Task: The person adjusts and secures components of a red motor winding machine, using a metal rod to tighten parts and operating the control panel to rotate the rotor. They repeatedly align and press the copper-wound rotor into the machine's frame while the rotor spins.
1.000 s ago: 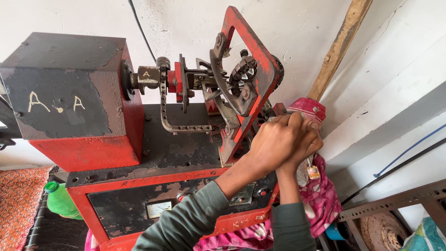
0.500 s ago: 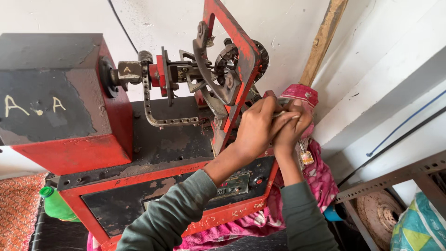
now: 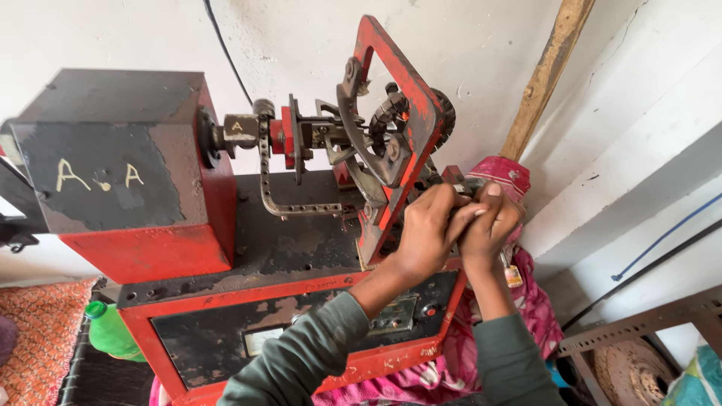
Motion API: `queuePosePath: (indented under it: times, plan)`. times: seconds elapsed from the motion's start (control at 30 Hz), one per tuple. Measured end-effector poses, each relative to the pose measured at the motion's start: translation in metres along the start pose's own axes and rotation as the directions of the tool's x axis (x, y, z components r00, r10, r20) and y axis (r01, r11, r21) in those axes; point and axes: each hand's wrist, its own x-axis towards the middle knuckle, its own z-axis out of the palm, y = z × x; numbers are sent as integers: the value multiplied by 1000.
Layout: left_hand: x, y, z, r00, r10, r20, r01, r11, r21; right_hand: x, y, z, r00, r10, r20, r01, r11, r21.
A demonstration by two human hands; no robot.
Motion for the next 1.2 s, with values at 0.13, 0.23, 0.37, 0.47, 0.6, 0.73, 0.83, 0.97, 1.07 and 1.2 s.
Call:
queuePosePath:
  times: [0.13,0.23,0.37,0.47,0.6,0.73,0.83,0.97,1.07,1.2]
  plan:
    - [-2,-2,2,1000,10,-14,-11,1000,-24,4,-4,-1,999,-33,9,33,999,-34]
    - [-2,-4,4,999,20,-32,-21,1000,-19,5,-4,-2,999,-48,12,49,996,-71]
    - [-3,-4,4,1000,13,-20,-14,999,-30,6,-4,-4,995,-91,39,95,990,-102]
    - [-5,-6,5,1000,-3,-12,2,998,-65,9,-6,-5,996,-74,52,79,992,-97]
    - [-11,-13,10,993,44,-107,-55,994,-99,16,-10,-7,975,-183,128,202,967,-154]
    - [-23,-21,17,985,65,-159,-93,979,-181,23,-13,-12,915,-311,258,360,917,-172]
    - [-32,-27,22,979,89,-184,-123,976,-177,25,-14,-16,886,-327,328,397,902,-171]
    - [-35,-32,26,977,114,-183,-146,974,-173,28,-20,-16,892,-298,339,371,912,-176]
    - [-33,-28,23,976,110,-186,-141,976,-167,24,-28,-12,896,-329,298,391,903,-179]
    - [-26,-8,5,992,47,-120,-65,986,-152,2,-36,4,998,-58,7,59,983,-171]
